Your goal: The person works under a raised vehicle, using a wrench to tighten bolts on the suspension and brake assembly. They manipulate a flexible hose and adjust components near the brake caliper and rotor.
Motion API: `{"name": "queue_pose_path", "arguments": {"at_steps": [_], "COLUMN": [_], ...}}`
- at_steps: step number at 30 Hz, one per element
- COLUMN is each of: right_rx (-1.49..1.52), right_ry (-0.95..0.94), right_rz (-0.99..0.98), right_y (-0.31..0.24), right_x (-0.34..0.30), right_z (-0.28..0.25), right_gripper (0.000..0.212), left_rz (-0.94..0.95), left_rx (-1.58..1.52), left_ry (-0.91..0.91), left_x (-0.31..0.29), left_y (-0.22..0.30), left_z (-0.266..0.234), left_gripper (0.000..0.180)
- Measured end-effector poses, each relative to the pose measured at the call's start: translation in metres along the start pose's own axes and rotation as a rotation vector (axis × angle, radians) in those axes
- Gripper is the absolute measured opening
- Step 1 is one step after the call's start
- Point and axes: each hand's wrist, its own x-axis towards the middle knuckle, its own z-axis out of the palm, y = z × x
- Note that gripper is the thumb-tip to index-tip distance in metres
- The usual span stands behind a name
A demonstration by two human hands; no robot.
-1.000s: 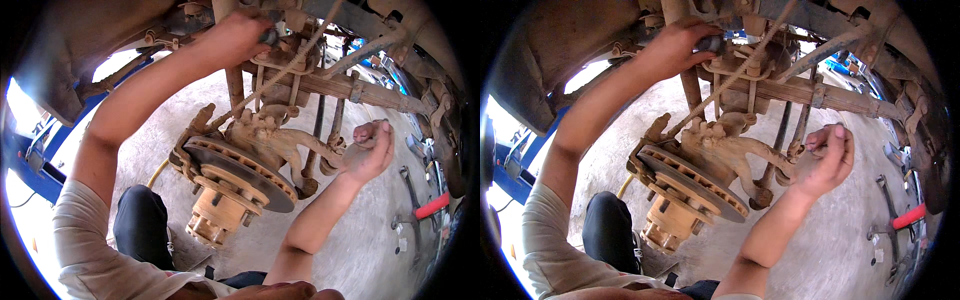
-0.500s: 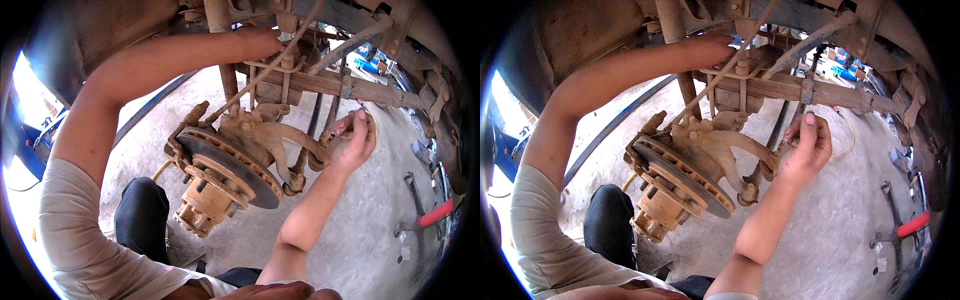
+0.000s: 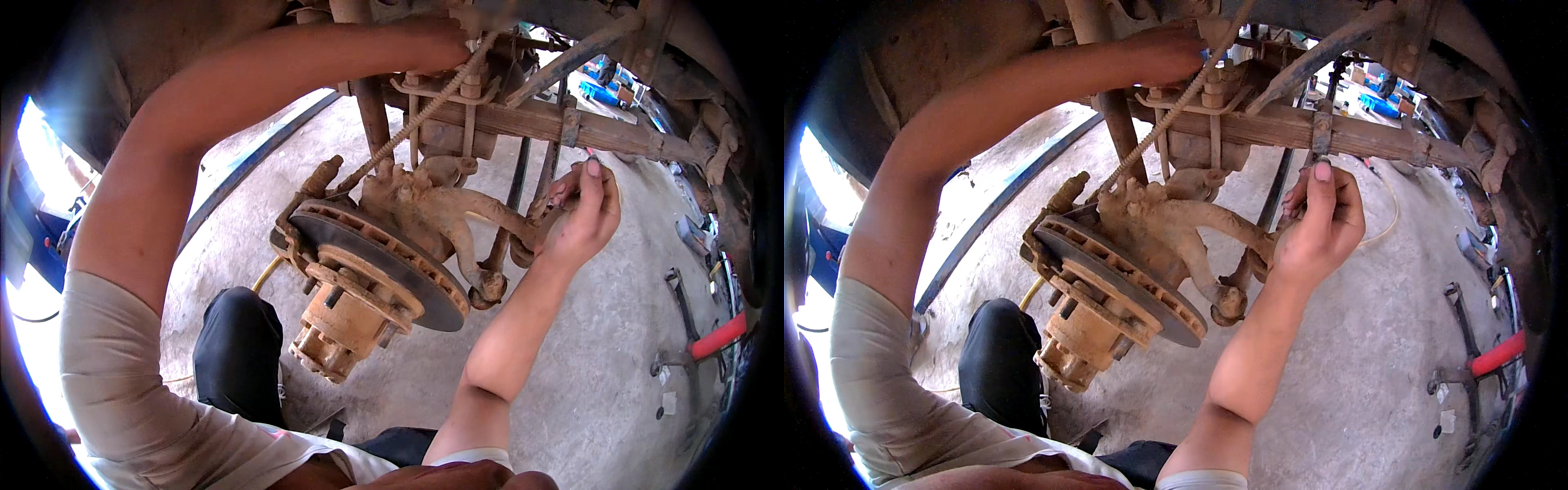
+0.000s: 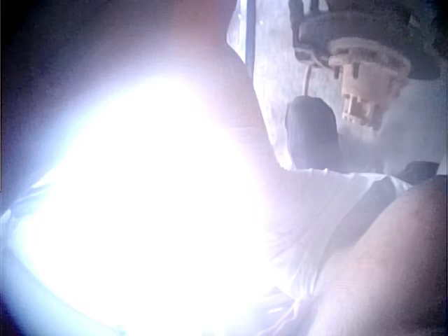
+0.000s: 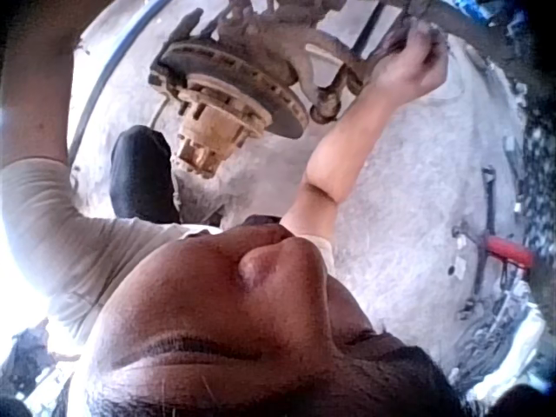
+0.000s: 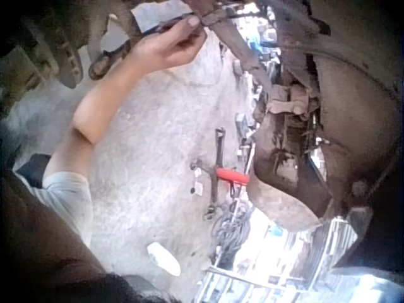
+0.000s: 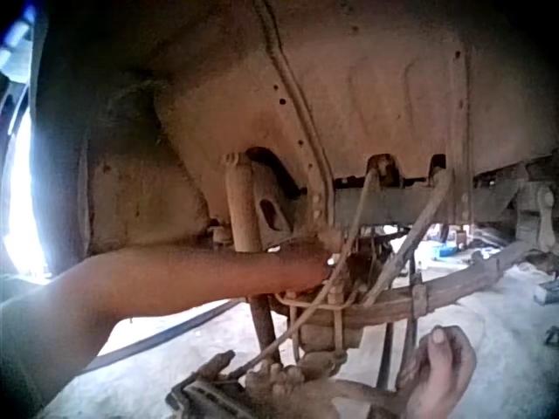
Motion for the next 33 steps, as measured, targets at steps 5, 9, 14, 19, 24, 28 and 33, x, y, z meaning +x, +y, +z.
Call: {"name": "queue_pose_path", "arguments": {"at_steps": [5, 9, 14, 19, 24, 28, 33], "right_rx": [-0.040, 0.008, -0.027, -0.033, -0.047, -0.093, -0.141], "right_ry": [0.004, -0.014, -0.034, -0.032, -0.044, -0.033, -0.002], "right_rz": [-0.033, 0.039, -0.010, -0.006, -0.002, -0.016, -0.029], "right_y": [0.004, 0.007, 0.009, 0.006, 0.007, 0.007, 0.006], "right_x": [0.007, 0.000, 0.008, 0.007, 0.003, 0.006, 0.008], "right_z": [-0.007, 0.003, -0.007, -0.006, -0.002, -0.004, -0.004], "right_gripper": [0.025, 0.025, 0.026, 0.026, 0.026, 0.026, 0.025], "left_rz": [0.005, 0.032, -0.097, -0.147, -0.224, -0.375, -0.464], "left_rx": [-0.003, -0.168, -0.470, -0.530, -0.536, -0.524, -1.114], "left_ry": [-0.220, -0.362, -0.148, -0.349, -0.139, 0.123, -0.106], "left_x": [0.034, 0.019, 0.007, 0.009, -0.004, -0.003, -0.010], "left_y": [-0.011, -0.053, -0.037, -0.038, -0.044, -0.035, -0.036], "left_z": [0.017, 0.050, 0.018, 0.008, 0.028, 0.047, 0.000], "left_gripper": [0.047, 0.050, 0.051, 0.055, 0.057, 0.057, 0.038]}}
